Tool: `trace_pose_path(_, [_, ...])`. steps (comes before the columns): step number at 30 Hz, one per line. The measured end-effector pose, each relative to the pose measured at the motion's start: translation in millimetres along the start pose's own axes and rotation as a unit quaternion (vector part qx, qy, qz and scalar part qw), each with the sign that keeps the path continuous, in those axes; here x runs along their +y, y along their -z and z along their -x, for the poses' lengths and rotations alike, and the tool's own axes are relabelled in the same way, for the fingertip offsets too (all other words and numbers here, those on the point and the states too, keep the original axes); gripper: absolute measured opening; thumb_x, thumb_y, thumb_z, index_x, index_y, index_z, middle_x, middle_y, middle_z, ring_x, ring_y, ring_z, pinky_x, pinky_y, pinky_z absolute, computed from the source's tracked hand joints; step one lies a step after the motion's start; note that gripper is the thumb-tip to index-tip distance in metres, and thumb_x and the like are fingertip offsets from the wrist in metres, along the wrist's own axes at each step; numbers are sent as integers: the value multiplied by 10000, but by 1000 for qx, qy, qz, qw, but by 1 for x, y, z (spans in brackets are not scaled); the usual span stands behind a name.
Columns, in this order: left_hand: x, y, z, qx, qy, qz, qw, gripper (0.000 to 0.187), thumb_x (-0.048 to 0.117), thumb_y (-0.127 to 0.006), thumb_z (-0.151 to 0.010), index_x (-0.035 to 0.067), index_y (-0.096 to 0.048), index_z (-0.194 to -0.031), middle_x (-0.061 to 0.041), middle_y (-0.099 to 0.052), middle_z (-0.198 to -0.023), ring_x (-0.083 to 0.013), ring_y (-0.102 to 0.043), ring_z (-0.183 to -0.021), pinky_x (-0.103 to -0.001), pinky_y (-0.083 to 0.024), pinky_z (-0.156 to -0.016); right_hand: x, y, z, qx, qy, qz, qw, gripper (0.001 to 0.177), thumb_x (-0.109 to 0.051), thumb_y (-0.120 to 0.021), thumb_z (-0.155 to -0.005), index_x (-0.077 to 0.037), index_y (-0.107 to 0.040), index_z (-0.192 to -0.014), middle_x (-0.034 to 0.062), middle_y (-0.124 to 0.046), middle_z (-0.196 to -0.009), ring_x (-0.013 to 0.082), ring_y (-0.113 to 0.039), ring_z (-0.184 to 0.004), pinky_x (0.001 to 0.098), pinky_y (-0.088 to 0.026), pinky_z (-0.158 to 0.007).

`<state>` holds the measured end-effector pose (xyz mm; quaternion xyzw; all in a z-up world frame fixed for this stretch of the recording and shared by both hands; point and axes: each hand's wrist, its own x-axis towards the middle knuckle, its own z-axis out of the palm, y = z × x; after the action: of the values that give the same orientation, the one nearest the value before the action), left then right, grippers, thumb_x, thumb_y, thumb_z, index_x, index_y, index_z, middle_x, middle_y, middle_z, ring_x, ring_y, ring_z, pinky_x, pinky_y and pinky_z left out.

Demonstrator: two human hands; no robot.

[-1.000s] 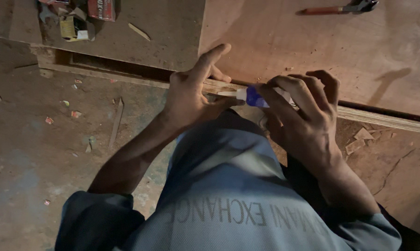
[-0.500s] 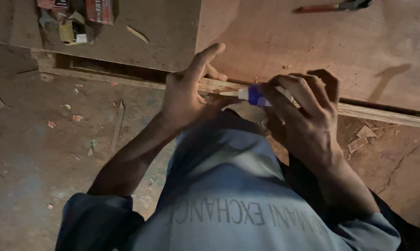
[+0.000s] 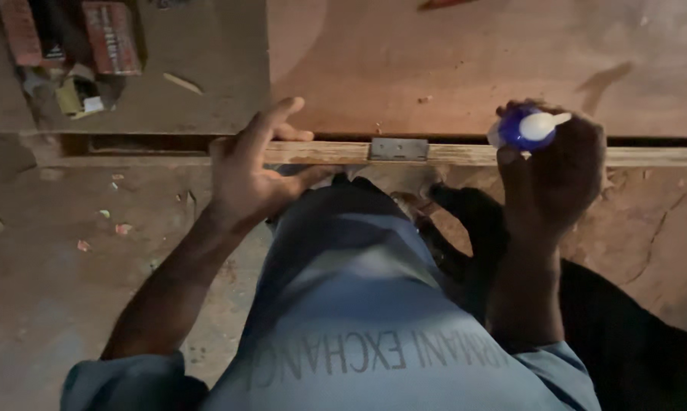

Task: The person walks through a cluttered workshop and applies glue from a bottle to a wooden strip attached to a larger board. They then press the glued sections together to bond them.

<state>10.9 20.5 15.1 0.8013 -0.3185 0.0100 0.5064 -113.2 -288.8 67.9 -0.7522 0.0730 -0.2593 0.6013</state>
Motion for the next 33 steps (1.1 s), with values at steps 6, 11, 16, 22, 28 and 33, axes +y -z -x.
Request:
trace_pose_path(6, [0, 1, -6, -3, -22, -35, 999, 640, 411, -967, -811, 14, -668, -1213, -109, -746, -971, -210, -769, -899, -329, -633, -794, 26, 15, -8, 32, 53, 34, 998, 366, -42, -770, -1088, -27, -528, -1362, 147, -659, -1298, 256, -686, -1252, 405, -572, -1089])
trace_pose_path(11, [3, 0, -9, -3, -31, -34, 999, 523, 422, -973, -798, 15, -701, -982, -86, -713, -897, -174, -729, -778, -312, -612, -695, 40, 22, -12, 61, 28, 35, 997, 428, -117, -779, -1076, -30, -486, -1375, 151, -676, -1311, 236, -694, -1253, 398, -617, -1104])
trace_pose_path(16, [9, -4, -4, 15, 0, -23, 1000, 529, 422, -962, -841, -6, -669, -948, -87, -679, -891, -163, -708, -791, -314, -601, -707, 47, 16, -15, 98, 74, 74, 990, 401, -158, -766, -1053, -17, -514, -1331, 156, -692, -1262, 255, -715, -1165, 401, -659, -1016])
trace_pose_path(22, [8, -8, -1, 23, 6, -37, 999, 566, 447, -970, -815, -1, -646, -935, -93, -674, -906, -169, -709, -836, -309, -601, -733, 40, 16, -16, 55, 63, 32, 996, 380, -150, -702, -1079, -59, -461, -1359, 175, -671, -1249, 282, -722, -1174, 426, -645, -959])
trace_pose_path(28, [7, -11, 3, 30, 11, -23, 999, 536, 422, -966, -826, 8, -655, -965, -92, -680, -922, -164, -711, -842, -286, -600, -685, 21, 11, -24, -37, -135, -180, 974, 404, -128, -775, -997, -85, -555, -1334, 226, -559, -1344, 312, -667, -1251, 429, -641, -966])
trace_pose_path(33, [4, -12, 6, 30, 14, -24, 999, 514, 409, -968, -833, 19, -660, -963, -88, -688, -928, -158, -711, -842, -294, -612, -699, -7, -1, -23, -201, 97, 320, 921, 538, -305, -908, -784, -63, -735, -1233, 168, -433, -1451, 322, -592, -1292, 421, -629, -1041])
